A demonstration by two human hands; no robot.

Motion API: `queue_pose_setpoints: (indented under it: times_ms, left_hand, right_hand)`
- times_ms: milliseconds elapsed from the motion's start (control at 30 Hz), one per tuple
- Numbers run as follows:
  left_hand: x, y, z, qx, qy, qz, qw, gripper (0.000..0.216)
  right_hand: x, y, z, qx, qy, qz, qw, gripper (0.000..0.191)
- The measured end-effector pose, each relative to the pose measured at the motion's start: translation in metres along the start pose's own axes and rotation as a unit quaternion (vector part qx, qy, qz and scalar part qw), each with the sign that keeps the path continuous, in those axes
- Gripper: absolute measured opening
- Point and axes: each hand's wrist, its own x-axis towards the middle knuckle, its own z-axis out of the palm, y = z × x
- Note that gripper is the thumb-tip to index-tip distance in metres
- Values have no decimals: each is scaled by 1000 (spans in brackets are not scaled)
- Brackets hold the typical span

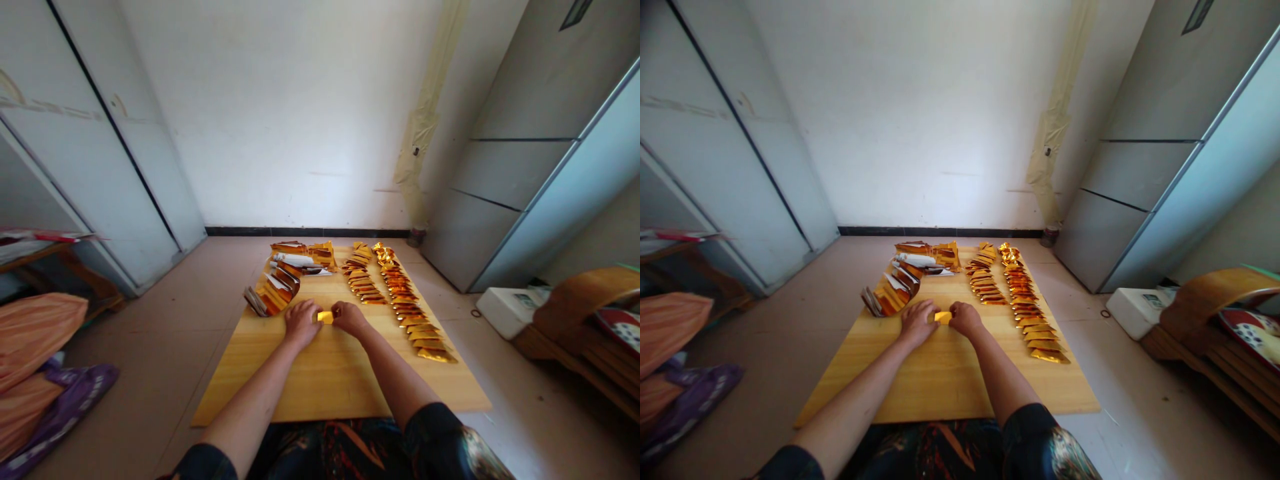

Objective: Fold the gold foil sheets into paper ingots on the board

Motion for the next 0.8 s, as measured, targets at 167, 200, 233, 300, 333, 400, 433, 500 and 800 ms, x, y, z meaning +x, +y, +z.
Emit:
queue_pose_setpoints:
  times_ms: [167, 200, 233, 300, 333, 400, 433, 500, 800]
  left_hand:
    - [-1, 0, 0, -2, 9, 9, 1000, 28]
    - [-1, 0, 0, -1, 10, 10, 1000, 28]
    - [-1, 0, 0, 0, 10, 11, 1000, 28]
    - [-1, 0, 0, 3, 10, 11, 1000, 29]
    - [-2, 0, 0, 3, 10, 10, 1000, 30]
    - [-2, 1, 0, -1, 19, 14, 1000, 34]
    - [-3, 1, -1, -3, 27, 19, 999, 36]
    - [-5, 2, -1, -7, 48, 33, 998, 38]
    - [-9, 2, 0, -3, 81, 89, 993, 15]
  right_hand:
    - [0, 1, 0, 10, 3, 3, 1000, 29]
    - [0, 1, 1, 13, 7, 3, 1000, 28]
    - [-1, 2, 1, 16, 11, 2, 1000, 29]
    - [-2, 4, 4, 23, 25, -6, 999, 29]
    - [-3, 5, 6, 27, 34, -11, 999, 29]
    - [-6, 8, 10, 31, 56, -18, 998, 29]
    - [-7, 9, 13, 31, 69, -22, 997, 28]
    - [-10, 11, 18, 29, 91, -34, 995, 27]
    - [-28, 6, 24, -38, 138, -72, 987, 16]
